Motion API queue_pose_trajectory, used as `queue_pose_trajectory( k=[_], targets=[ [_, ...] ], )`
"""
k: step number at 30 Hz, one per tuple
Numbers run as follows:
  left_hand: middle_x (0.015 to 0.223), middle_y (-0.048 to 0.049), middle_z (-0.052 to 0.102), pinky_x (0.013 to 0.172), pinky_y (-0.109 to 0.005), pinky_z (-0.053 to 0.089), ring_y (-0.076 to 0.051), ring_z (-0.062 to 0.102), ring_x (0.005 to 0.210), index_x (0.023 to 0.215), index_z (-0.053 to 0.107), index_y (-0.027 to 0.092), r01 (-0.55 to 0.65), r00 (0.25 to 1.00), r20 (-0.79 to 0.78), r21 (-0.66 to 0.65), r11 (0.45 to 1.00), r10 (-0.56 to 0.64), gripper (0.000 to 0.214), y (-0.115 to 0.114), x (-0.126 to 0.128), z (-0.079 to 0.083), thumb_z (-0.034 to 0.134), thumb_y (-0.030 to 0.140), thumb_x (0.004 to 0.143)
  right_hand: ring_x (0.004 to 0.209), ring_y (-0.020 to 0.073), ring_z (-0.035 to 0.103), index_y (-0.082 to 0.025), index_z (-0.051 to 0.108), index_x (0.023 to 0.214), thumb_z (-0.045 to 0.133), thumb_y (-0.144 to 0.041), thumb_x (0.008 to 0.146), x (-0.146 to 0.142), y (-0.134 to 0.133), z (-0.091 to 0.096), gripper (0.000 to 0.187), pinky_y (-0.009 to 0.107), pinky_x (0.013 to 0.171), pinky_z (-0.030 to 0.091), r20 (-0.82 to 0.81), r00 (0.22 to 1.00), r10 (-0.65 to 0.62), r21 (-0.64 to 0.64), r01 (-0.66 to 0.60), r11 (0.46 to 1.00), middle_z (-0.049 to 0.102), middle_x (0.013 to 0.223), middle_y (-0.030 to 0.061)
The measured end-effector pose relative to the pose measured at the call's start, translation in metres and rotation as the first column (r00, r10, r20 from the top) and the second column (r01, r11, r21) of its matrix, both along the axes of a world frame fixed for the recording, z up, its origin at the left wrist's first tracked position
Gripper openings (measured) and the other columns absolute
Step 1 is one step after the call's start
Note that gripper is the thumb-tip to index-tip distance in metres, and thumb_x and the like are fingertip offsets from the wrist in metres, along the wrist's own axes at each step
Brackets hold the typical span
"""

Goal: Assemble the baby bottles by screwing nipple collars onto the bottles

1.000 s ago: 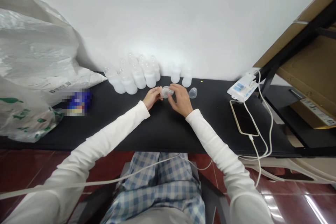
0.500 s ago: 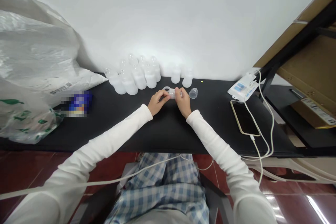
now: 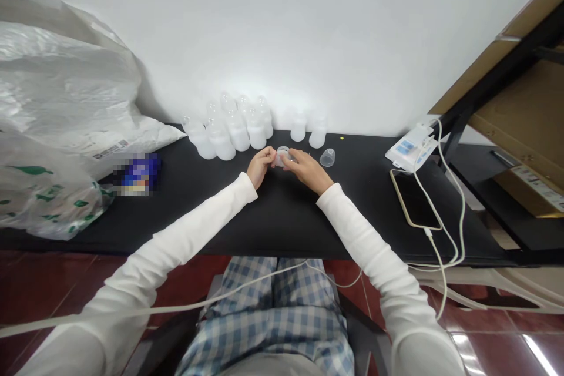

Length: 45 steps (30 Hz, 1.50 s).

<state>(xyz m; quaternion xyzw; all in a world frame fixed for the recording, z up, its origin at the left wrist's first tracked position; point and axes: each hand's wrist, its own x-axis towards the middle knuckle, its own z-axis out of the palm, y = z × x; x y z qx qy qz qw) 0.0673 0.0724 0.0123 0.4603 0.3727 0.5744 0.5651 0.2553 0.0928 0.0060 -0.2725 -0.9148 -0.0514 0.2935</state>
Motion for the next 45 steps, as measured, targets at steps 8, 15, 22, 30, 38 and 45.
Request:
queue_pose_trajectory(
  k=[8, 15, 22, 30, 38, 45],
  targets=[
    [0.049, 0.0051, 0.04, 0.046, -0.021, 0.03, -0.006, 0.037, 0.044, 0.055, 0.046, 0.017, 0.029, 0.995, -0.093, -0.183, 0.983, -0.046, 0.036, 0.011, -0.005, -0.004, 0.066, 0.025, 0.084, 0.129, 0.0225, 0.06, -0.026, 0.067, 0.106, 0.039, -0.018, 0.104, 0.006, -0.006, 0.009, 0.029, 0.044, 0.1, 0.06, 0.186, 0.972, 0.145, 0.062, -0.159, 0.985, 0.066, 0.133, 0.0067],
    [0.044, 0.0048, 0.043, 0.04, -0.021, 0.024, -0.005, 0.036, 0.039, 0.054, 0.051, 0.016, -0.004, 0.984, -0.174, -0.191, 0.982, -0.03, 0.035, 0.014, -0.004, -0.005, 0.064, 0.024, 0.086, 0.13, 0.0184, 0.06, -0.027, 0.067, 0.094, 0.043, -0.019, 0.104, -0.002, -0.01, 0.011, 0.027, 0.043, 0.101, 0.059, 0.28, 0.948, 0.151, 0.153, -0.199, 0.968, 0.069, 0.131, 0.0018],
    [0.044, 0.007, 0.042, 0.042, -0.018, 0.03, -0.004, 0.037, 0.04, 0.056, 0.047, 0.017, -0.15, 0.984, -0.13, -0.267, 0.952, 0.118, 0.039, 0.021, -0.012, -0.007, 0.067, 0.03, 0.086, 0.123, 0.0211, 0.063, -0.028, 0.067, 0.091, 0.047, -0.018, 0.1, 0.017, -0.008, 0.009, 0.023, 0.045, 0.101, 0.054, 0.031, 0.997, 0.07, 0.172, -0.074, 0.982, 0.072, 0.124, 0.0037],
    [0.044, 0.0066, 0.042, 0.04, -0.019, 0.03, -0.004, 0.034, 0.038, 0.056, 0.047, 0.017, -0.096, 0.992, -0.099, -0.123, 0.988, 0.084, 0.046, 0.019, -0.007, -0.012, 0.068, 0.04, 0.09, 0.116, 0.0352, 0.055, -0.022, 0.068, 0.097, 0.047, -0.009, 0.078, 0.044, 0.004, 0.013, 0.032, 0.059, 0.097, 0.042, -0.35, 0.777, -0.523, 0.045, 0.572, 0.819, 0.06, 0.122, 0.0138],
    [0.047, 0.0059, 0.046, 0.04, -0.018, 0.032, -0.005, 0.039, 0.041, 0.06, 0.046, 0.018, -0.084, 0.993, -0.091, -0.13, 0.988, 0.073, 0.046, 0.017, -0.007, -0.011, 0.068, 0.044, 0.09, 0.09, 0.0292, 0.053, -0.016, 0.065, 0.092, 0.048, -0.008, 0.073, 0.045, 0.028, -0.013, 0.027, 0.048, 0.08, 0.046, -0.046, 0.719, -0.694, -0.177, 0.678, 0.714, 0.055, 0.112, 0.0189],
    [0.063, 0.0034, 0.052, 0.046, -0.018, 0.036, -0.008, 0.049, 0.058, 0.068, 0.054, 0.018, -0.087, 0.992, -0.096, -0.035, 0.996, 0.083, 0.035, 0.013, -0.007, -0.008, 0.071, 0.041, 0.087, 0.126, 0.0389, 0.045, -0.02, 0.066, 0.108, 0.047, -0.006, 0.075, 0.033, 0.011, -0.002, 0.04, 0.063, 0.102, 0.034, -0.246, 0.725, -0.644, -0.034, 0.657, 0.753, 0.055, 0.128, 0.0167]
  ],
)
